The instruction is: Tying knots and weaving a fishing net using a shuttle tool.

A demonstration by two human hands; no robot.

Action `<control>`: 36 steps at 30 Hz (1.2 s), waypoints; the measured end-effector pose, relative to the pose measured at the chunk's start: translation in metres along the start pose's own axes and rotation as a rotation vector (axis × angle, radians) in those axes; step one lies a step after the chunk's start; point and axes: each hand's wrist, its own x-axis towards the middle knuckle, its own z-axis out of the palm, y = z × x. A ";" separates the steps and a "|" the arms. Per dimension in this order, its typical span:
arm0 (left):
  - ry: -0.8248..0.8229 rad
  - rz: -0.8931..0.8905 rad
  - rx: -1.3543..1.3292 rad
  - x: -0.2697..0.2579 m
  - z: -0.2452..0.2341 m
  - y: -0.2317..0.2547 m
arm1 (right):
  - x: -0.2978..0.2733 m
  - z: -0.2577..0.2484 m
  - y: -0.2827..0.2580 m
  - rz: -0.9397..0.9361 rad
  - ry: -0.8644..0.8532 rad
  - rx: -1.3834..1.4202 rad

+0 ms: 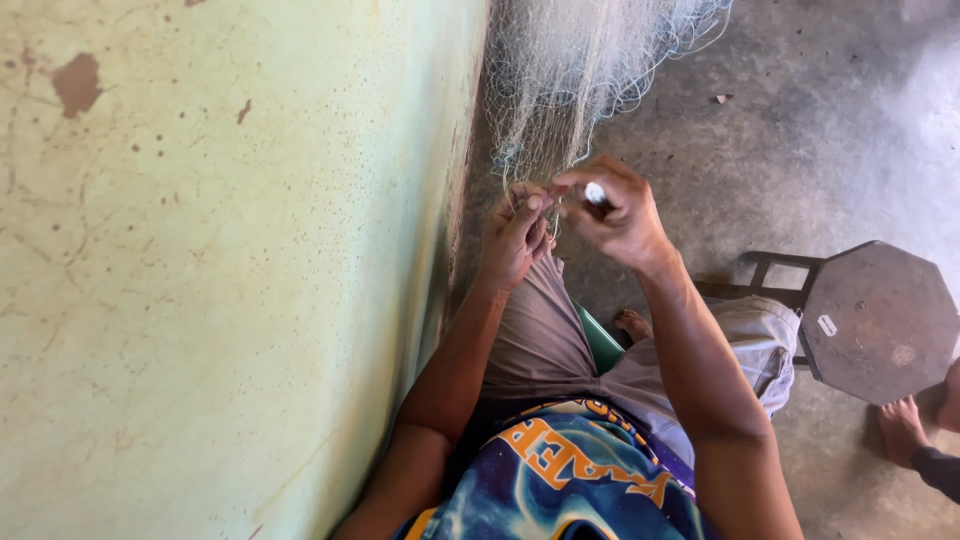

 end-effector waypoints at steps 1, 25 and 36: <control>0.002 0.004 -0.001 -0.001 -0.005 -0.006 | 0.006 0.002 -0.014 -0.002 -0.004 0.001; 0.045 -0.023 0.113 -0.006 0.020 0.025 | -0.022 -0.008 -0.028 0.155 0.006 -0.047; 0.094 -0.032 0.168 -0.003 0.027 0.028 | -0.024 -0.003 -0.029 0.164 -0.008 -0.076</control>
